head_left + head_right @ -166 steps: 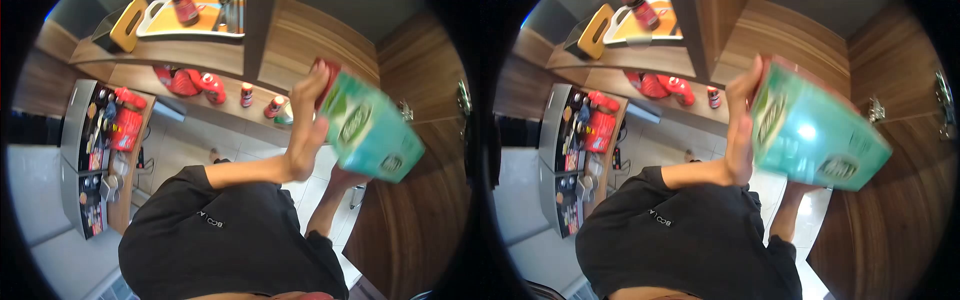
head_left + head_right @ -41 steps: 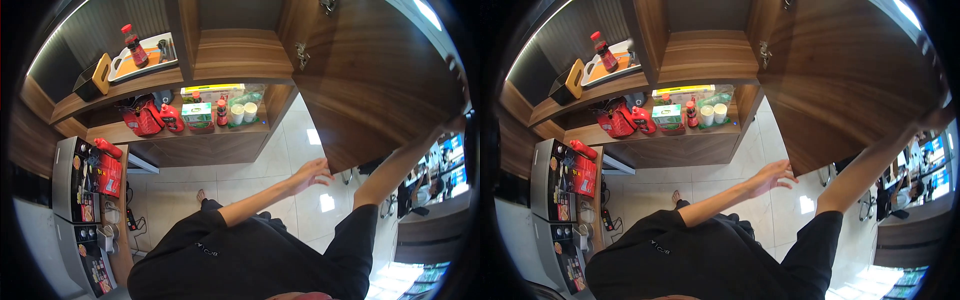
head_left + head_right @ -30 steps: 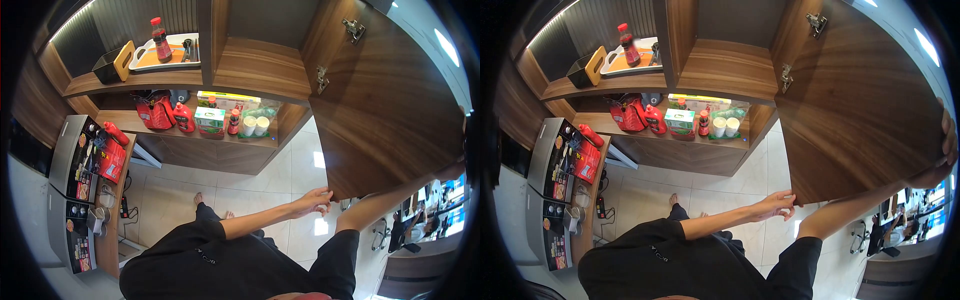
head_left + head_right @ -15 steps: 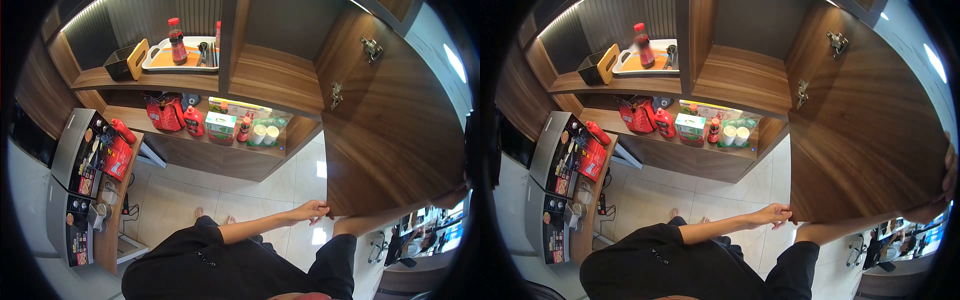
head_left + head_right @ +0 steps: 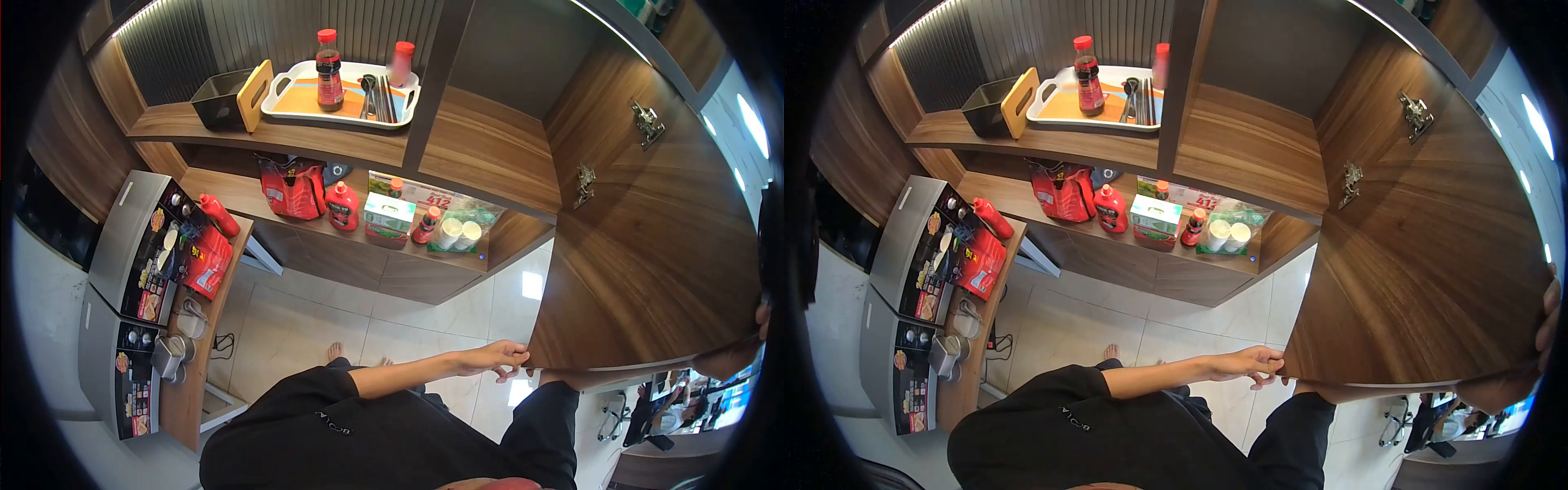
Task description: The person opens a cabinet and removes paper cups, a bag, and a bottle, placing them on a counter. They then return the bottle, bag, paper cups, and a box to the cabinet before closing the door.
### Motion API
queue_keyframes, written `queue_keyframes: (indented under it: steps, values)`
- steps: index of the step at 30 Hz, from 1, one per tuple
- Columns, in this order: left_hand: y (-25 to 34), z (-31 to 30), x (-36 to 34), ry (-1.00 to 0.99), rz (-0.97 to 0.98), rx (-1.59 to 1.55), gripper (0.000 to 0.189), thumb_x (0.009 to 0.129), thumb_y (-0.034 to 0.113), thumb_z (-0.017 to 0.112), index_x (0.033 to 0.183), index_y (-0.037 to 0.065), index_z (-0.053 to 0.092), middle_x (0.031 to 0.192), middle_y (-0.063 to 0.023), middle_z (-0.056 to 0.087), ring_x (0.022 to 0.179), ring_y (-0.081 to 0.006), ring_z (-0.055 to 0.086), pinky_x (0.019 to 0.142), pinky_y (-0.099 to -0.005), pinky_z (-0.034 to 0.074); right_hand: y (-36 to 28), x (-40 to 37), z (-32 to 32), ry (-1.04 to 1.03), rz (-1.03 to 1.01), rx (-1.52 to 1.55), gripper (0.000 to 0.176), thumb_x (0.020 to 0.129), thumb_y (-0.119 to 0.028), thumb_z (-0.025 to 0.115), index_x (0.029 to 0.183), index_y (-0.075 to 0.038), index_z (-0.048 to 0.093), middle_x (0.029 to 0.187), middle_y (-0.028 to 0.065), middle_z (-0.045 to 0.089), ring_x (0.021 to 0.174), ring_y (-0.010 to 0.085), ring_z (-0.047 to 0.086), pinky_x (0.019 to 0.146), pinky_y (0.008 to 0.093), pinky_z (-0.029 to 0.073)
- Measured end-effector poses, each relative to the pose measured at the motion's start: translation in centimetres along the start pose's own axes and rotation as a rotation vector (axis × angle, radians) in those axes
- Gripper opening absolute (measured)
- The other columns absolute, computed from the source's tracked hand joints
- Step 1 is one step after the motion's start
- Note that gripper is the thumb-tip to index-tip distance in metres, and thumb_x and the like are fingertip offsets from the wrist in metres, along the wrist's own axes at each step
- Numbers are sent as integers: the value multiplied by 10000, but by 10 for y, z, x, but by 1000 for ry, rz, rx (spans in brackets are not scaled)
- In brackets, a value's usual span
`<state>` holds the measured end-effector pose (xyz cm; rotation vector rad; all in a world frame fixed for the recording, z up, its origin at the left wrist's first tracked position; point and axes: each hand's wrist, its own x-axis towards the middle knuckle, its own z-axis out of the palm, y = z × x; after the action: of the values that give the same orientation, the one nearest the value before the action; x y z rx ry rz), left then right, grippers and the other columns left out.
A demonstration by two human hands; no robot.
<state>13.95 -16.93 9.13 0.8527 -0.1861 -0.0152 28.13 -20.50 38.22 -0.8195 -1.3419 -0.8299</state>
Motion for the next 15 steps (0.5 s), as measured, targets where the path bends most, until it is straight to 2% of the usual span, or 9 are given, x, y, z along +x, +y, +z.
queue_keyframes:
  steps: [2, 8, 11, 12, 15]
  values:
    - [8, -6, -13, -2, -10, -23, 402, 1005, 474, 501, 1064, 84, 581, 980, -2, 596, 666, -67, 441, 581, -249, 409, -4, 4, 12, 0, -10, -12, 435, 996, -231, 312, 1214, 94, 504, 1236, 280, 526, 1185, 350, 504, 1092, 464, 368]
    - [23, -26, -51, 45, -13, -178, 373, 1020, 439, 483, 1086, 84, 577, 961, -3, 576, 693, -80, 440, 574, -261, 408, -14, 19, 50, -17, -43, -68, 440, 993, -212, 310, 1219, 111, 504, 1246, 292, 529, 1192, 360, 504, 1098, 468, 368]
    - [43, -33, -69, 90, 7, -214, 355, 1017, 426, 496, 1054, 83, 579, 931, -3, 566, 687, -87, 437, 572, -262, 406, -16, 29, 71, -32, -61, -106, 443, 991, -203, 308, 1222, 120, 504, 1251, 298, 530, 1195, 365, 504, 1101, 471, 368]
    - [48, -36, -75, 135, -3, -243, 336, 1016, 421, 499, 984, 96, 580, 894, -4, 563, 694, -98, 445, 577, -268, 411, -16, 34, 78, -38, -66, -119, 443, 991, -200, 308, 1223, 123, 504, 1252, 300, 530, 1196, 366, 504, 1102, 471, 368]
    - [64, -45, -90, 246, -24, -343, 324, 1018, 417, 494, 940, 109, 563, 859, -5, 563, 698, -110, 453, 575, -284, 414, -20, 44, 103, -59, -105, -149, 446, 989, -190, 306, 1226, 132, 504, 1257, 306, 532, 1199, 371, 504, 1105, 474, 368]
